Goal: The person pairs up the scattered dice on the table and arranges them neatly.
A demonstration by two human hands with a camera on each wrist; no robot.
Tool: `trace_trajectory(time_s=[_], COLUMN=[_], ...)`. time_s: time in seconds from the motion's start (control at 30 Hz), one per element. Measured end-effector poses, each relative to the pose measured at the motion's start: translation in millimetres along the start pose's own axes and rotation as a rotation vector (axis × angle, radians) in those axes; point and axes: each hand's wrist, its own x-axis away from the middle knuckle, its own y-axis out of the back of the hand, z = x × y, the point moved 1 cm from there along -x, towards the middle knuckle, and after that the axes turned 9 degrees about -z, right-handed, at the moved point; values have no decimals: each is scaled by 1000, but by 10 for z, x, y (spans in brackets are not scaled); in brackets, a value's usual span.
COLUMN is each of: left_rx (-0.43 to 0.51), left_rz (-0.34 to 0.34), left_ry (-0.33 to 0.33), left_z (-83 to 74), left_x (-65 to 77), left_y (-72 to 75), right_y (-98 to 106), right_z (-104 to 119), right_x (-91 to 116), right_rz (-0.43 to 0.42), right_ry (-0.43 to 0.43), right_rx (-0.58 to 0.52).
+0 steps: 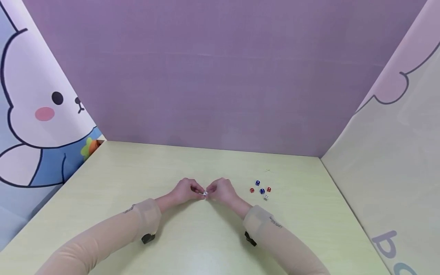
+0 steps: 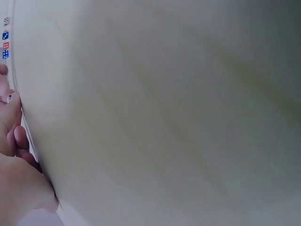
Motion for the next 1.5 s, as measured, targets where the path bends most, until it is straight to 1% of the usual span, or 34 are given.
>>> trace_trajectory(time_s=[0.07,0.23,0.3,0.5,0.63,0.73,0.97,1.03,1.13,1.3,1.5], left_rx=[19,19,16,28,32,42,51,52,57,54,51], left_rz=[8,23,33,48,54,55,49,45,43,43,44], left_ry=[-4,5,5,10,5,-1,11,12,10,9,6], left_z=[7,11,-1,-20,-5,-3,8,12,11,13,3], left_x=[-2,1,1,-4,-9,-12,-23,-28,-28,-24,-18], left_y=[10,28,27,12,6,-3,-16,-16,-21,-25,-17], right_y=[67,283,377,677,872,1018,1297,1354,1410,1435,1414], right_z=[4,-16,-52,-152,-238,-327,-511,-562,-665,-847,-1043], right_x=[12,57,83,210,308,382,547,592,649,728,782], right_rz=[3,-2,-14,-41,-52,-78,-133,-142,-167,-189,-161], right_ry=[-11,31,46,30,48,58,16,5,-4,-40,-124], right_rx=[-3,36,56,91,107,121,135,136,174,203,195])
